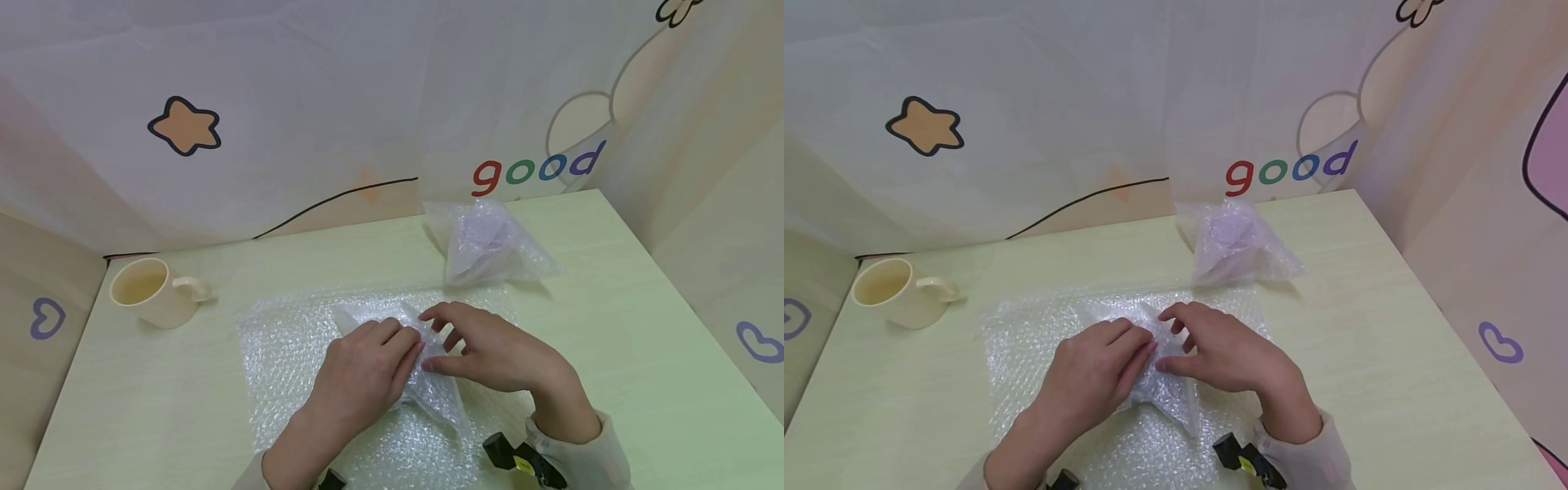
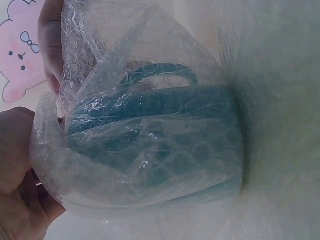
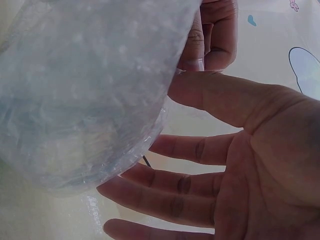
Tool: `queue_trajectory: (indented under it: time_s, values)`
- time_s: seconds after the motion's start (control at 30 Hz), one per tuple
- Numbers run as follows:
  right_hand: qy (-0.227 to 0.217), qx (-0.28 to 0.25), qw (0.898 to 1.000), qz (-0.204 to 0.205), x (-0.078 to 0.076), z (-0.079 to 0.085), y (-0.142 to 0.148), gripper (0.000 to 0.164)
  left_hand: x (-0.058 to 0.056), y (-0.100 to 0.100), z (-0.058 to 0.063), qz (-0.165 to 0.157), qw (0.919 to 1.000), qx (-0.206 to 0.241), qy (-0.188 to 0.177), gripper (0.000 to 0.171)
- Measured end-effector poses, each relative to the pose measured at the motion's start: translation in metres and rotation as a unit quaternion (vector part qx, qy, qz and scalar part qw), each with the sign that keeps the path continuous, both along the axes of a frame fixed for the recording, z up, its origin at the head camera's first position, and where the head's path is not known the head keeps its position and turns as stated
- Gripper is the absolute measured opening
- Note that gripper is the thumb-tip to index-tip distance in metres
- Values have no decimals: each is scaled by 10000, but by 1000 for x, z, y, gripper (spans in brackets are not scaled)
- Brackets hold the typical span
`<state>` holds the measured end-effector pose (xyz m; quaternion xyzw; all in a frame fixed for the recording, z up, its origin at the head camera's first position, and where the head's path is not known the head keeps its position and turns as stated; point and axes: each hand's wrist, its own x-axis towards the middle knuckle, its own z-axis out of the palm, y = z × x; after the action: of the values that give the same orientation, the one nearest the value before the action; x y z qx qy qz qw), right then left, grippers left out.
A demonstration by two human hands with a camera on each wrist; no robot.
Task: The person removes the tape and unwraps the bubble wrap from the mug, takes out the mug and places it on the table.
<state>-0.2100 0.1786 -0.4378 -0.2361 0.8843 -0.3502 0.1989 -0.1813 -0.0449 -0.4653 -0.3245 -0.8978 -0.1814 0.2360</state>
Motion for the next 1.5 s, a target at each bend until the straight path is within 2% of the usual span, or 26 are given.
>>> queue_trajectory:
  time_s: [0.83,1.5]
  values:
    - [-56,7,10000,15,-1,0,0,59,0,1,-1,7,10000,87,16,4]
    - [-13,-31,10000,53,-1,-1,0,59,0,0,2,-20,10000,-62,16,11]
